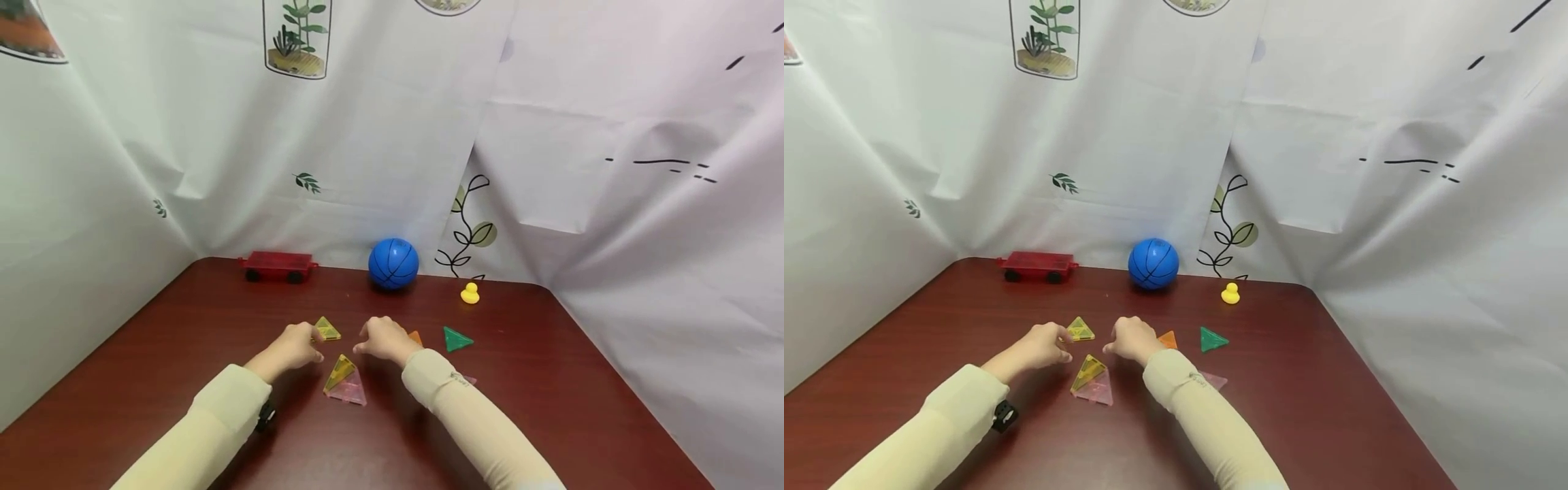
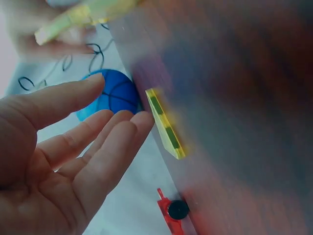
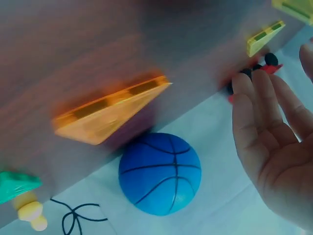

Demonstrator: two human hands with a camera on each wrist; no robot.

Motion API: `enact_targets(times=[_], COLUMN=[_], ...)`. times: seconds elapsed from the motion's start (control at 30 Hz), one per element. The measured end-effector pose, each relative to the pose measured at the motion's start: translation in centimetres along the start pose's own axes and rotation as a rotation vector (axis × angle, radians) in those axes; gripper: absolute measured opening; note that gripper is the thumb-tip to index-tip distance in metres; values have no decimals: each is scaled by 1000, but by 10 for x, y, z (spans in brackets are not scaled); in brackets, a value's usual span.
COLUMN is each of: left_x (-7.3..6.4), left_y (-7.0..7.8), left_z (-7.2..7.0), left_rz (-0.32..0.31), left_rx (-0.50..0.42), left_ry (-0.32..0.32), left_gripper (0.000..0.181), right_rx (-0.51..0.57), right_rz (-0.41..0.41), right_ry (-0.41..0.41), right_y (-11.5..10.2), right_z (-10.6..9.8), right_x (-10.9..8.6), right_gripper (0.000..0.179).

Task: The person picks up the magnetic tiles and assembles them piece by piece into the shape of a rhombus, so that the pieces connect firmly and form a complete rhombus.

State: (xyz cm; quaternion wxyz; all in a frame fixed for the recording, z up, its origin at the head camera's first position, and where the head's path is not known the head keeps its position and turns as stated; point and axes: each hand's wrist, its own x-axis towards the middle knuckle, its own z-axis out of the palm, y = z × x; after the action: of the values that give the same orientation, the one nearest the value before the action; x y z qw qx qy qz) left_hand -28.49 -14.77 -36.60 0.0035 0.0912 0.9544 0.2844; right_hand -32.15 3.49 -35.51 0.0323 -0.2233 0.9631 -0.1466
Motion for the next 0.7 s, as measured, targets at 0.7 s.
enact_targets(times=[0.7], left_x=[-52], left_y=[7], left_z=[17], left_rz=[144], left_rx=[-123], left_ry=[-85], left_gripper=[23], right_rx=[-184], right_rz=[-182], right_ry=[-118], right_y=[-37], right_z=[26], right_x=[72], right_gripper=[37])
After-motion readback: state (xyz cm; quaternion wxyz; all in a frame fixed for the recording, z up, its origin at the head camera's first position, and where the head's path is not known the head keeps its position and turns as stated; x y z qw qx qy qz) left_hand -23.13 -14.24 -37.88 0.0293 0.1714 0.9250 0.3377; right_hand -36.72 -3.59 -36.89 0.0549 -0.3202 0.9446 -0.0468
